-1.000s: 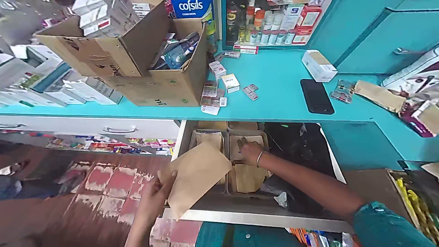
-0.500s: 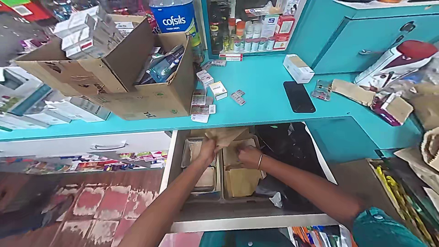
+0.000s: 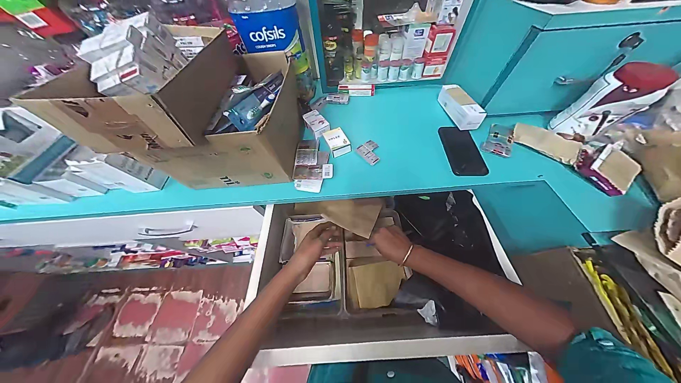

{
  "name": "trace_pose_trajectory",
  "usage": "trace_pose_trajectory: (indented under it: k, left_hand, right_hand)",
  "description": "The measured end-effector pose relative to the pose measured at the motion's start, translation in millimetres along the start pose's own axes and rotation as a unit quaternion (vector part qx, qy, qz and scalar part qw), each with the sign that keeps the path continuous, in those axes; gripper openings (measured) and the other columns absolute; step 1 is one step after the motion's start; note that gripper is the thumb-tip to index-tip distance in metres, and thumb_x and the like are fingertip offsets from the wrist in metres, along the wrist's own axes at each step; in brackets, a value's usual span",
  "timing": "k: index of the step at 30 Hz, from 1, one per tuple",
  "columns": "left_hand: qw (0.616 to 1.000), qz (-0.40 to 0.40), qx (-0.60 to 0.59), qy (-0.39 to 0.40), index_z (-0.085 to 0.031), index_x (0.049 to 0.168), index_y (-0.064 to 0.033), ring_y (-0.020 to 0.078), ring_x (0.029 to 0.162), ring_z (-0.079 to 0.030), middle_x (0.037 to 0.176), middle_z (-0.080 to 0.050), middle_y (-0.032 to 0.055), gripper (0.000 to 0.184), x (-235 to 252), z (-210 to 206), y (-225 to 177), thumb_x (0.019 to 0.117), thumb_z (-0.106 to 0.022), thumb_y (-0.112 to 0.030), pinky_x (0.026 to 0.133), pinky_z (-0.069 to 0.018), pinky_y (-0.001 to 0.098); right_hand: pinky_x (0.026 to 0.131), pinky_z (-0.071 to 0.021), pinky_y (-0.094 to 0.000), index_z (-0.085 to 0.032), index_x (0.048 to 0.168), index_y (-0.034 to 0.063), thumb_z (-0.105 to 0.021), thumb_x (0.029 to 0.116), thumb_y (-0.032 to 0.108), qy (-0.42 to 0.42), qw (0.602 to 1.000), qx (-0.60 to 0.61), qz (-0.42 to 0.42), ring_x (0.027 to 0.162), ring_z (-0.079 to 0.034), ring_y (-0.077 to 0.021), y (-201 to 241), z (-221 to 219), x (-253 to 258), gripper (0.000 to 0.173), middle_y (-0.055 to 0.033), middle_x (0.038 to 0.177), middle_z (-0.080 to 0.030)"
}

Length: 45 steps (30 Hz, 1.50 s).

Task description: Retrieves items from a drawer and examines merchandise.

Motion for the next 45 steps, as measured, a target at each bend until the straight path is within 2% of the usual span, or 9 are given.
trace_pose_trajectory:
  k: [7,12,18,21,30,35,38,41,45]
  left_hand:
    - [0.993,0.025,0.039,0.107,-0.049,0.141,0.0024,0.016,0.099,-0.071,0.121,-0.067,0.0105,0.038,-30,1,25,0.1108,-0.04,-0.019,0.09,-0.0581,0.0337]
    - [0.984,0.021,0.1,0.145,-0.052,0.139,-0.0014,0.0124,0.089,-0.071,0.115,-0.069,0.0066,0.037,-20,6,32,0.1112,-0.04,-0.023,0.081,-0.0587,0.0315]
    - [0.982,0.011,0.125,0.144,-0.054,0.137,-0.0028,0.0088,0.084,-0.068,0.111,-0.07,0.004,0.037,-18,7,29,0.1112,-0.04,-0.025,0.076,-0.0564,0.0278]
    - [0.978,0.006,0.143,0.153,-0.055,0.137,-0.0034,0.0085,0.084,-0.068,0.113,-0.069,0.0043,0.037,-18,6,27,0.1113,-0.04,-0.026,0.075,-0.0559,0.0279]
    - [0.977,-0.002,0.15,0.154,-0.056,0.135,-0.0028,0.0075,0.085,-0.068,0.113,-0.07,0.0035,0.037,-18,7,26,0.1111,-0.04,-0.026,0.076,-0.0555,0.0269]
    - [0.976,-0.004,0.152,0.157,-0.055,0.136,-0.0026,0.0076,0.086,-0.068,0.113,-0.07,0.0037,0.036,-19,5,24,0.111,-0.04,-0.025,0.076,-0.0556,0.0272]
    - [0.975,-0.005,0.153,0.158,-0.055,0.137,-0.0029,0.0086,0.087,-0.068,0.113,-0.07,0.0043,0.037,-20,6,24,0.111,-0.04,-0.026,0.077,-0.0558,0.0275]
    - [0.975,-0.011,0.158,0.158,-0.055,0.136,-0.0038,0.008,0.089,-0.069,0.113,-0.07,0.0029,0.037,-20,6,23,0.111,-0.04,-0.026,0.078,-0.0562,0.027]
    - [0.975,-0.012,0.153,0.159,-0.056,0.136,-0.0033,0.0082,0.089,-0.069,0.113,-0.07,0.0037,0.037,-20,5,23,0.1108,-0.041,-0.026,0.078,-0.0562,0.0274]
  right_hand:
    - [0.101,-0.0431,-0.0647,-0.071,0.115,-0.0054,-0.064,0.1011,0.022,0.011,0.991,0.135,-0.008,0.118,-0.061,-0.0459,-22,2,28,0.031,-0.0288,0.12,-0.067]
    - [0.093,-0.0457,-0.0653,-0.072,0.107,-0.0047,-0.069,0.0975,0.024,0.024,0.994,0.101,0.021,0.109,-0.064,-0.0439,-22,-3,39,0.03,-0.0267,0.111,-0.069]
    - [0.094,-0.0453,-0.0675,-0.066,0.119,-0.0044,-0.078,0.0899,0.03,0.052,0.997,0.033,0.041,0.112,-0.062,-0.0473,-13,-11,40,0.046,-0.0285,0.117,-0.066]
    - [0.091,-0.0457,-0.0683,-0.057,0.133,-0.0029,-0.076,0.0907,0.026,0.063,0.997,-0.01,0.042,0.113,-0.061,-0.0504,-2,-11,36,0.055,-0.0311,0.125,-0.061]
    - [0.096,-0.0437,-0.0674,-0.051,0.137,-0.0066,-0.063,0.101,0.024,0.056,0.995,-0.044,0.068,0.116,-0.059,-0.0537,8,-4,25,0.049,-0.0358,0.128,-0.059]
    - [0.097,-0.0439,-0.0665,-0.053,0.133,-0.0094,-0.06,0.099,0.015,0.052,0.995,-0.055,0.07,0.116,-0.06,-0.0537,11,-5,21,0.043,-0.0361,0.126,-0.06]
    - [0.091,-0.0473,-0.063,-0.059,0.12,-0.0112,-0.056,0.1015,0.016,0.049,0.994,-0.069,0.066,0.109,-0.063,-0.0504,12,-8,23,0.033,-0.0334,0.119,-0.062]
    - [0.093,-0.046,-0.0652,-0.058,0.121,-0.0156,-0.044,0.1057,0.01,0.05,0.992,-0.081,0.08,0.113,-0.061,-0.0543,18,-2,15,0.033,-0.0377,0.125,-0.059]
    - [0.092,-0.0472,-0.0656,-0.058,0.123,-0.0156,-0.047,0.1055,0.011,0.037,0.99,-0.092,0.1,0.111,-0.062,-0.0559,16,-9,18,0.034,-0.0389,0.126,-0.059]
Point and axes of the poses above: each hand's wrist, its own x-axis towards the middle knuckle, its own z-axis out of the back of the hand, y = z × x, the point moved 3 cm from there along x, towards the middle knuckle
